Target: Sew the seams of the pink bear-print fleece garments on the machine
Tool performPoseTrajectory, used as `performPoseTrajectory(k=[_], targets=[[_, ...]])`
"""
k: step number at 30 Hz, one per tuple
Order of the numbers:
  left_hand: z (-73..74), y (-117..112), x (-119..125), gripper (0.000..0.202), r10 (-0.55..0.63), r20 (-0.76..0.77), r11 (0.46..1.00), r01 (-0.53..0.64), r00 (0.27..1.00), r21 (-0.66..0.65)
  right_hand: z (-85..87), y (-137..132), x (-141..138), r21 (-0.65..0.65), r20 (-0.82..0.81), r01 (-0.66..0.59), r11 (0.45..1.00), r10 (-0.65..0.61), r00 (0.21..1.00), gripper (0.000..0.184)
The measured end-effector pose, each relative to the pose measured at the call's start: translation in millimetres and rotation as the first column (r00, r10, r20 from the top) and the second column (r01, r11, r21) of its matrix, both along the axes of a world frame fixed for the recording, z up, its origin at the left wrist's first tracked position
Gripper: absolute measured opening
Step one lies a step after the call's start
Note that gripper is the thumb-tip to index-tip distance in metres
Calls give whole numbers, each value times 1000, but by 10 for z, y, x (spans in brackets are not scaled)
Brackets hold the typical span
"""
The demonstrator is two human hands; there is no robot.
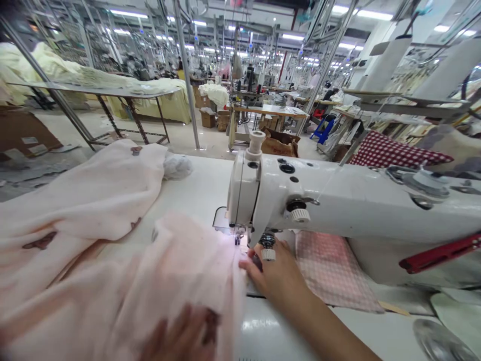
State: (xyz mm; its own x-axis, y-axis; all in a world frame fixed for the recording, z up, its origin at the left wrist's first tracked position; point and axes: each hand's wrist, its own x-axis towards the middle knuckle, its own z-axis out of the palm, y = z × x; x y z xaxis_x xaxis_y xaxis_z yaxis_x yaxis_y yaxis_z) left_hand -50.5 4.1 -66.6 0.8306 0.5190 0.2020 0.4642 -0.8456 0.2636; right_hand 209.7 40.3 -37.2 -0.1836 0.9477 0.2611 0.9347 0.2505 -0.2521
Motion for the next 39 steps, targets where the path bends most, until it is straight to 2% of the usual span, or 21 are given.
performPoseTrajectory(k=[1, 3, 5, 6, 8, 10, 12, 16, 19, 23, 27, 29, 32, 35, 39], targets=[[9, -35, 118, 35, -52, 19, 998, 53, 998, -31, -10, 0, 9, -12, -21, -4, 1000, 4, 1000, 17], [133, 90, 347, 23, -131, 95, 983, 142, 987, -120, -23, 16, 79, -29, -61, -4, 1000, 2, 998, 18], [304, 364, 498, 19, -19, 121, 983, 41, 992, -180, -21, 47, 208, -12, -87, 27, 1000, -28, 996, 16], [370, 502, 535, 19, -6, 118, 985, 26, 993, -170, -13, 61, 280, 12, -92, 54, 998, -52, 994, 16], [424, 698, 546, 32, -2, 84, 990, 14, 996, -138, 16, 76, 396, 70, -97, 114, 991, -107, 990, 17], [390, 755, 515, 40, -29, 53, 992, 35, 998, -118, 47, 58, 420, 97, -99, 148, 984, -138, 985, 19], [328, 720, 485, 39, -22, 50, 993, 28, 999, -112, 68, 11, 329, 77, -94, 138, 987, -130, 987, 18], [276, 635, 472, 36, -22, 81, 996, 29, 996, -79, 67, -59, 68, -6, -55, 7, 1000, -7, 998, 16], [300, 649, 471, 36, -23, 82, 998, 28, 996, -63, 59, -24, 122, 21, -44, -51, 998, 52, 998, 19], [376, 714, 481, 35, -41, 49, 996, 44, 998, -72, 109, -23, 320, 141, -15, -1, 990, 4, 1000, 23], [439, 756, 506, 36, -42, 18, 997, 43, 999, -58, 160, -250, 160, 183, -21, -40, 982, 45, 999, 23], [439, 760, 507, 36, -38, 31, 998, 40, 999, -48, 114, -365, 42, 151, 59, -134, 979, 126, 990, 38], [399, 777, 490, 37, -47, 60, 998, 50, 997, -43, -34, -423, 15, 51, 275, -249, 967, 226, 934, 56], [340, 832, 472, 41, -74, 87, 997, 76, 993, -27, -136, -363, 118, -59, 351, -242, 969, 247, 903, 59], [276, 930, 472, 45, -83, 110, 996, 79, 991, 38, -99, -240, 194, -179, 335, -216, 960, 266, 904, 59]])
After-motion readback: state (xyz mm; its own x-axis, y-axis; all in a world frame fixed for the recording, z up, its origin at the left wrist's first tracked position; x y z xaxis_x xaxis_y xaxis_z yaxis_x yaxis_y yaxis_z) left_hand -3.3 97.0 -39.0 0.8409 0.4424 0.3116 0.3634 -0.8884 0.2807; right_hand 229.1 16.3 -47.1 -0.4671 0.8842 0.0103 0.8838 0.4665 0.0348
